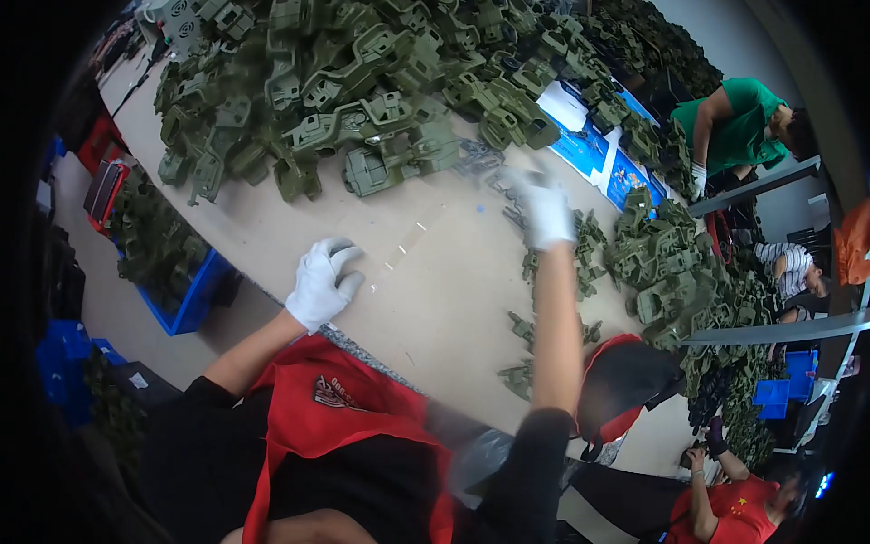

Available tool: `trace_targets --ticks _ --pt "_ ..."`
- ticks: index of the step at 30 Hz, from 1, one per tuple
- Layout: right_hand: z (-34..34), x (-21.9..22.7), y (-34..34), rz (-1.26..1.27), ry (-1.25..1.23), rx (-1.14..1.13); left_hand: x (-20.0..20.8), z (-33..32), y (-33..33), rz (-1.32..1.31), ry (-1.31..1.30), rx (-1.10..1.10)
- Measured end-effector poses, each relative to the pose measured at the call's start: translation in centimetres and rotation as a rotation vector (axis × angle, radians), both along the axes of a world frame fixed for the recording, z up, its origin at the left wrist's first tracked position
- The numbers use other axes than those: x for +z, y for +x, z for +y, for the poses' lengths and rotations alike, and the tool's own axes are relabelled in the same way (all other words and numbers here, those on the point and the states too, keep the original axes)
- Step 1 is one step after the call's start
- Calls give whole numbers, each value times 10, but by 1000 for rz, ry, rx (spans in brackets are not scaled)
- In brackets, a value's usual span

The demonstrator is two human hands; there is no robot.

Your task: The person assembles green plastic toy gun components by hand at a factory workstation.

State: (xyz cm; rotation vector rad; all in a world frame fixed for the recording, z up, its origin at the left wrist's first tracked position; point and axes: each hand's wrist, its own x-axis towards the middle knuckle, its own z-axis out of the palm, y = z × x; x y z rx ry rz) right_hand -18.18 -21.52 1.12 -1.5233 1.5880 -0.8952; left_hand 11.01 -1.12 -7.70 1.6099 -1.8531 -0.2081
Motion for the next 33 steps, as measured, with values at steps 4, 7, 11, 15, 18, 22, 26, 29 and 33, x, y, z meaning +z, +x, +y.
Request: trace_targets --ticks 4,7,11,15,18,22,26,29,33 --pt "-12 -16 100 269 -316 271 -2 -2 -4 83 -32 -53" --pt "-14 -17 108 369 -194 290 -5 0 -1 196 -31 -66" --pt "30 -10 86 499 -428 242 18 -4 12 254 -139 -51" --pt "101 12 51 506 -309 -30 49 -20 2 526 50 -116" --pt "146 -7 62 86 -270 -393 40 -27 -36 1127 473 -310" --pt "210 -17 105 346 -173 -318 52 -29 -75 1443 414 -345" --pt "231 4 65 -162 93 -66 58 -51 -44 1421 686 -534" --pt "205 17 42 -31 -286 -301 68 -39 -39 1029 668 -584" --pt "192 55 37 549 -285 438 110 -40 -30 190 582 -767"
